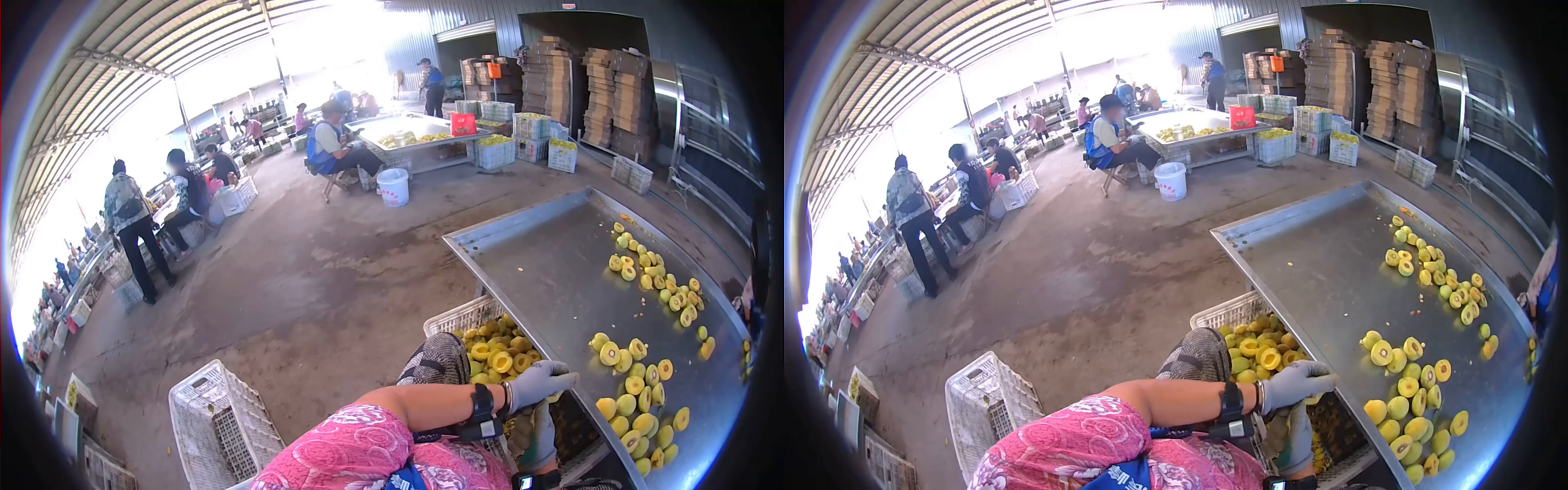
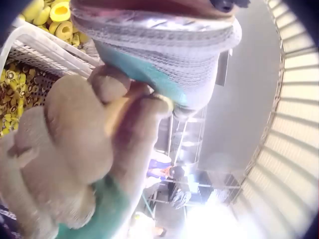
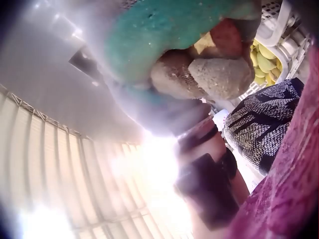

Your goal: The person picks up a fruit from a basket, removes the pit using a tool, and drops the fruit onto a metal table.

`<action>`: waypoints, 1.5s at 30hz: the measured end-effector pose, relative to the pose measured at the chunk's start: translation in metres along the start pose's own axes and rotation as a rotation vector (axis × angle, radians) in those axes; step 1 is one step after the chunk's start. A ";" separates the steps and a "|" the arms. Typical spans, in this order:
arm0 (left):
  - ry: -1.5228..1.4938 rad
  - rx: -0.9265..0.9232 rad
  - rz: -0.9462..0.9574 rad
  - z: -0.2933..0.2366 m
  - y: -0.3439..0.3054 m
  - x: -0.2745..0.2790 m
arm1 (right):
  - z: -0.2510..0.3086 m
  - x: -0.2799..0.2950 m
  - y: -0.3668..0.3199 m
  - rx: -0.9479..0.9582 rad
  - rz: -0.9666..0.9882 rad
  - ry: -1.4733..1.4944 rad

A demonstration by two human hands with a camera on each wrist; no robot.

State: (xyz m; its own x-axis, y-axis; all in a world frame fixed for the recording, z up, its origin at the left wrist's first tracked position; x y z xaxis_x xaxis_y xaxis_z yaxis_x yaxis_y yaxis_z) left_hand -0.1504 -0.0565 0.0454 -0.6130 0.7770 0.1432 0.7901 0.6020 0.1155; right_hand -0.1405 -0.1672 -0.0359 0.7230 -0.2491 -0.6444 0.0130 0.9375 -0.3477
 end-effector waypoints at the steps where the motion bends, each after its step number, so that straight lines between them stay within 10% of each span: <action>1: -0.145 0.132 0.088 0.005 0.004 -0.002 | 0.002 -0.002 -0.003 -0.023 0.040 0.021; 11: -0.384 0.152 0.293 0.013 0.001 -0.003 | 0.001 -0.005 -0.009 -0.152 0.287 0.202; 16: 0.301 0.215 0.367 -0.032 -0.016 0.013 | -0.007 0.009 -0.003 -0.214 0.143 0.131; 28: -0.372 0.274 0.126 0.029 -0.021 0.000 | -0.011 -0.019 -0.019 -0.145 0.086 0.119; 33: -0.241 0.174 -0.015 0.062 -0.014 0.008 | -0.025 -0.010 -0.010 -0.352 0.389 0.246; 36: -0.679 0.223 -0.026 0.064 -0.013 0.003 | -0.016 -0.019 -0.014 -0.279 0.155 0.127; 37: -0.777 0.291 0.029 0.069 -0.015 -0.004 | -0.023 -0.021 -0.009 -0.276 0.490 0.313; 45: -0.951 0.450 -0.026 0.075 -0.020 -0.017 | -0.020 -0.005 -0.012 -0.156 0.255 0.326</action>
State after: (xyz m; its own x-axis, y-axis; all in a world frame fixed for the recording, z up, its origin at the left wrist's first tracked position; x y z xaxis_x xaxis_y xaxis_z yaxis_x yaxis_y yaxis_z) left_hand -0.1554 -0.0675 -0.0328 -0.5284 0.4694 -0.7074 0.8248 0.4815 -0.2965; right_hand -0.1579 -0.1824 -0.0419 0.4333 -0.1015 -0.8955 -0.2598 0.9374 -0.2319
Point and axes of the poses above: each hand's wrist, its own y-axis towards the middle knuckle, its own x-axis out of the back of the hand, z = x × y, the point moved 6 cm from there along y, towards the middle knuckle, and after that the axes turned 2 degrees about -y, right-handed, at the moved point
